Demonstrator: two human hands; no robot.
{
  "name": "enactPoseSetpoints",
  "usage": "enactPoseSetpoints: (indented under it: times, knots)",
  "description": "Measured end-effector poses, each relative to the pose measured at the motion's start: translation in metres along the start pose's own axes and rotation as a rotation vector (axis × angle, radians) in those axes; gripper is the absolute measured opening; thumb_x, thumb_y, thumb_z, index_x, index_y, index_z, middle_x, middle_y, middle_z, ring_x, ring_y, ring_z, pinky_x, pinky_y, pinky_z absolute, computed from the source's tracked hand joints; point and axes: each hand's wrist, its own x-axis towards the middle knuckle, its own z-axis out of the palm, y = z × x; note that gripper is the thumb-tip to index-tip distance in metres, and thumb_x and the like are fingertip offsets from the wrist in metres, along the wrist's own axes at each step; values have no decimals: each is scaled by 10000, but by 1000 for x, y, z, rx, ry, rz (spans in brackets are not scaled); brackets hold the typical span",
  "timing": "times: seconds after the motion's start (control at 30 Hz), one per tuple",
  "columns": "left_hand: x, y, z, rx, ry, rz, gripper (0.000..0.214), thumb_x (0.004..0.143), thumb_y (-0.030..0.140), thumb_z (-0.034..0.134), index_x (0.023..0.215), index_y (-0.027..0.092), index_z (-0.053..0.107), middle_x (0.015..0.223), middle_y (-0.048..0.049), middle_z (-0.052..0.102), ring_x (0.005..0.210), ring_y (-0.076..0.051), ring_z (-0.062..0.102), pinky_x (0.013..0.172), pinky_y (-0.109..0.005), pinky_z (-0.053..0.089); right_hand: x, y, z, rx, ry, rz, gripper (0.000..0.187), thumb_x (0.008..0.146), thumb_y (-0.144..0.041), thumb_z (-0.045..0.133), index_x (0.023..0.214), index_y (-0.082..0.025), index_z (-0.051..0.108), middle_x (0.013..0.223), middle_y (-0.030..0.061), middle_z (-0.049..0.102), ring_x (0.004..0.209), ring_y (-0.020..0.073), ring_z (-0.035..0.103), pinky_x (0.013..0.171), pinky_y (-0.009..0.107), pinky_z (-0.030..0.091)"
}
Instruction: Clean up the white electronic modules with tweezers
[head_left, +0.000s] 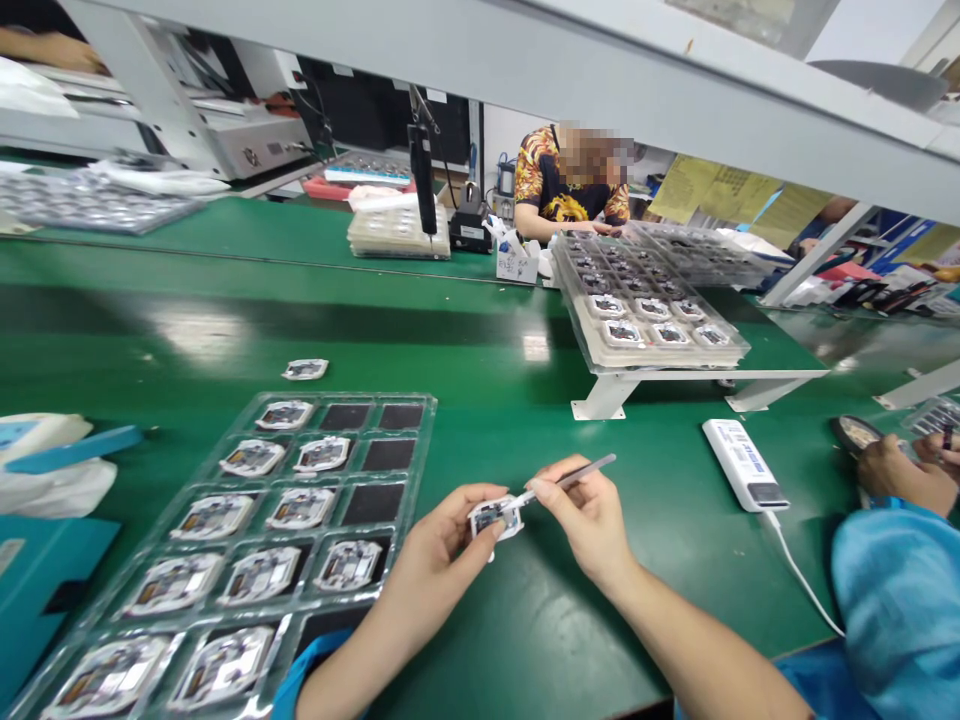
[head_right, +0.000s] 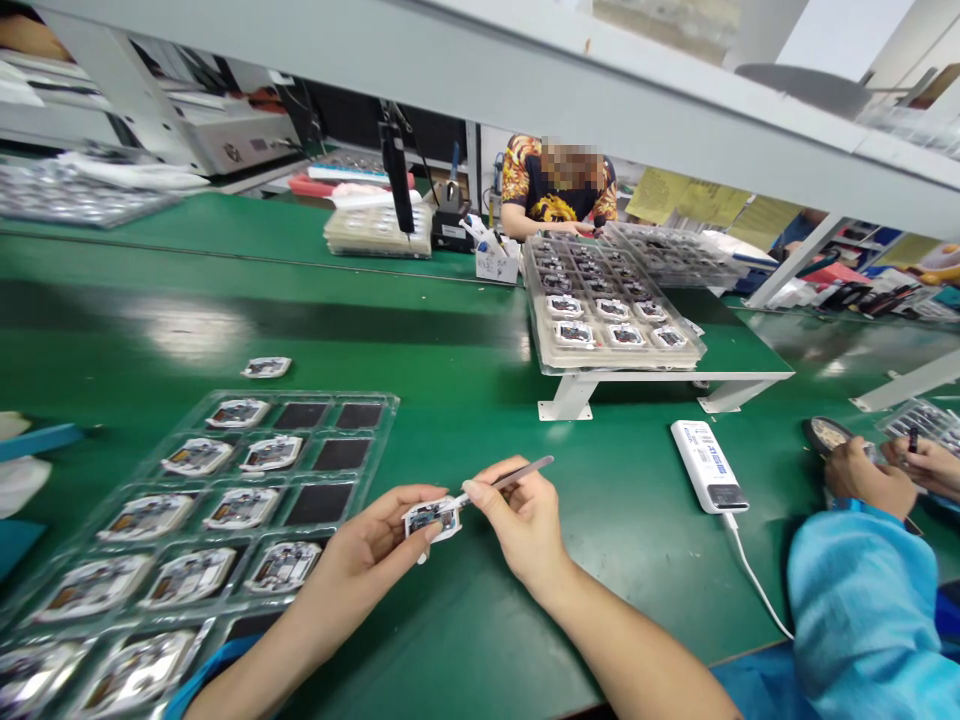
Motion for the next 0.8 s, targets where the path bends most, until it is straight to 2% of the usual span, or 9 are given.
enactPoseSetpoints:
  times: [0.23, 0.43, 0.63, 0.8]
  knots:
    - [-1, -1, -1, 51, -10, 35, 263, 768, 323, 701, 997, 197, 666, 852, -33, 685, 721, -178, 579, 655, -286, 456, -2, -1, -2, -40, -60, -60, 126, 783, -306, 777, 767, -209, 698, 737, 11, 716, 697, 162, 675, 674, 277, 531]
    - [-1, 1, -3, 53, -12, -8, 319, 777, 381, 705, 1026, 186, 669, 735, 0, 647, 643, -160, 529, 597, -272, 427, -3, -2, -3, -62, -85, -82, 72, 790, -246, 762, 770, -215, 700, 724, 1, 720, 676, 153, 681, 653, 264, 525]
    - [1, 2, 0, -5, 48, -42, 376, 757, 465, 722, 992, 173, 690, 723, -9, 674, 638, -160, 531, 580, -264, 407, -5, -2, 0, -86, -55, -99, 74, 792, -235, 757, 759, -212, 695, 706, -6, 708, 652, 146, 677, 627, 254, 523]
    - [1, -1, 3, -5, 98, -37, 378, 736, 493, 739, 937, 175, 703, 649, 22, 621, 574, -135, 480, 547, -253, 380, -9, 0, 1, -110, -71, -143, 56, 818, -230, 743, 789, -213, 699, 733, 5, 715, 677, 156, 686, 636, 262, 531]
